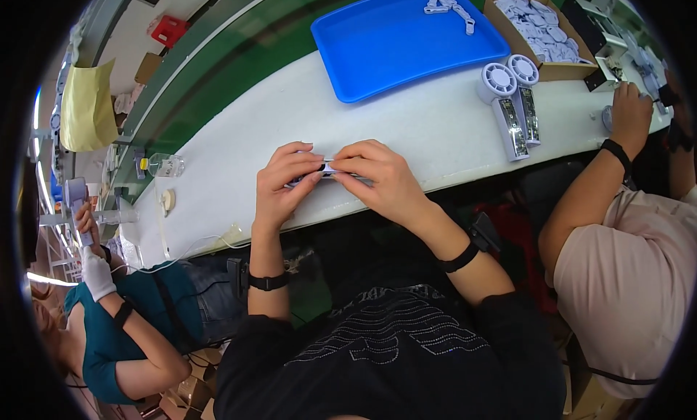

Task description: The person assembles handheld fans by picking up a fan body and a button, fitting the button into the slot, and snapping a cover onto the casing. They then inspect the assembly before placing the finished fan on the table.

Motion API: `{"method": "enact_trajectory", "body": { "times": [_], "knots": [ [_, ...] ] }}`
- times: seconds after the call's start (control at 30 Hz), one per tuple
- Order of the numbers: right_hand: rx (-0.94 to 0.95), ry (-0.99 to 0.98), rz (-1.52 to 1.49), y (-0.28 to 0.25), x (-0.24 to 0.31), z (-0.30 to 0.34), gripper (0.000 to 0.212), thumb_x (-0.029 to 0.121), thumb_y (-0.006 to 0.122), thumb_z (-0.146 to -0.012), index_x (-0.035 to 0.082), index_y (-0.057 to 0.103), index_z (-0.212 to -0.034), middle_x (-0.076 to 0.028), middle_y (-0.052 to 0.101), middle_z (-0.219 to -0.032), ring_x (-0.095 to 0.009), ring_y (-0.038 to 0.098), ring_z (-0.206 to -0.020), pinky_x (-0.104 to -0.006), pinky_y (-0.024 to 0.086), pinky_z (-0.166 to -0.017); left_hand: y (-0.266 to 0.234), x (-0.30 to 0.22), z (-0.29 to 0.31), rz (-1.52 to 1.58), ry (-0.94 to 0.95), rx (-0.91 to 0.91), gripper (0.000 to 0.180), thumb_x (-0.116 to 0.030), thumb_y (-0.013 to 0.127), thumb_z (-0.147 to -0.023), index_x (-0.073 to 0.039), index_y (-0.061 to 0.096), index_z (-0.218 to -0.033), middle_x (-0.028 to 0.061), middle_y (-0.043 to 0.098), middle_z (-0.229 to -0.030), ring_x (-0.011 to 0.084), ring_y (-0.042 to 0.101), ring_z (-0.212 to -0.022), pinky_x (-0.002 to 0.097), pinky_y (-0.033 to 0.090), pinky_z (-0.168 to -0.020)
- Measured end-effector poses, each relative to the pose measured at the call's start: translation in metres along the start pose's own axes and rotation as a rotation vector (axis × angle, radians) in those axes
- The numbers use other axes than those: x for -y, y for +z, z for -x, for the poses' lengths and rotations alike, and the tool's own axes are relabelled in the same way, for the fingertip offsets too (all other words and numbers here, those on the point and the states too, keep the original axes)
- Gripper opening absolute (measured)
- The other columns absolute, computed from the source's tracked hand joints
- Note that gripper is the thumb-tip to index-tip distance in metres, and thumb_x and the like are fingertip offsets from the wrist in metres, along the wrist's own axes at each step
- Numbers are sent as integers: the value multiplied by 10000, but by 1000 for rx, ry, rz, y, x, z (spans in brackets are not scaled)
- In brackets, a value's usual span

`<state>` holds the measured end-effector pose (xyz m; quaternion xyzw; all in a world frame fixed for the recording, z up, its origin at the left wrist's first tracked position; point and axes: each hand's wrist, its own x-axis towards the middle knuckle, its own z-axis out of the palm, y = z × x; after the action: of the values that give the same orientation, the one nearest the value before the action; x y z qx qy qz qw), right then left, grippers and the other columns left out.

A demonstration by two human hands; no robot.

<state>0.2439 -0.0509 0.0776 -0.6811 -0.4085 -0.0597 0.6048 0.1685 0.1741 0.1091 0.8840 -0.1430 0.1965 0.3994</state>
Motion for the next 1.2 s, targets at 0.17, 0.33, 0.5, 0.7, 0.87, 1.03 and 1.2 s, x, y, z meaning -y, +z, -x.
{"method": "enact_trajectory", "body": {
  "times": [0.17, 0.33, 0.5, 0.7, 0.87, 1.03, 1.2],
  "knots": [
    [35, 129, -46, -3, 7, 2, 252, -33, 817, -887, -8, 812, -1138, -129, 784, -1102, -228, 749, -973, -326, 606, -801, 6, 11, 7, 66, 4, -90, 194, 10, 850, -832, -15, 830, -1023, 92, 815, -1062, 315, 717, -1160, 389, 605, -929],
    [-6, 59, -15, 1, -1, 4, 244, -40, 808, -896, -14, 810, -1139, -140, 787, -1122, -242, 771, -968, -332, 627, -819, 5, 8, 5, 43, 35, -101, 194, 28, 844, -821, 0, 823, -1012, 102, 807, -1056, 328, 715, -1140, 398, 601, -922],
    [-43, -64, 143, 9, -1, 7, 226, -41, 808, -897, -21, 807, -1122, -145, 788, -1131, -265, 785, -1011, -336, 641, -845, 6, 10, 7, 4, 85, -72, 214, 53, 828, -802, 29, 811, -1013, 111, 796, -1061, 343, 707, -1133, 416, 594, -937],
    [-1, -66, 212, 10, 2, 8, 199, -35, 807, -903, -26, 804, -1102, -146, 786, -1132, -278, 784, -1027, -338, 644, -861, 3, 7, 6, -45, 144, -43, 259, 62, 828, -756, 28, 811, -1013, 110, 789, -1054, 346, 707, -1116, 418, 598, -936],
    [6, -101, 234, 9, 3, 7, 219, -39, 810, -896, -25, 798, -1115, -154, 782, -1127, -290, 781, -1035, -347, 646, -879, 4, 7, 5, -50, 158, -31, 270, 68, 827, -741, 33, 806, -1008, 119, 787, -1054, 357, 710, -1101, 424, 603, -926],
    [67, -122, 220, 5, 5, 6, 272, -50, 813, -883, -32, 783, -1153, -165, 776, -1129, -307, 775, -1046, -360, 646, -891, 5, 9, 9, -74, 171, -70, 254, 66, 832, -748, 37, 800, -997, 129, 784, -1052, 372, 710, -1097, 430, 607, -912],
    [30, -142, 213, 3, 1, 11, 317, -53, 825, -863, -40, 769, -1175, -172, 771, -1145, -319, 770, -1051, -373, 642, -895, 8, 7, 13, -85, 169, -76, 268, 66, 840, -749, 24, 800, -1012, 134, 781, -1053, 384, 707, -1115, 454, 599, -942]
  ]
}}
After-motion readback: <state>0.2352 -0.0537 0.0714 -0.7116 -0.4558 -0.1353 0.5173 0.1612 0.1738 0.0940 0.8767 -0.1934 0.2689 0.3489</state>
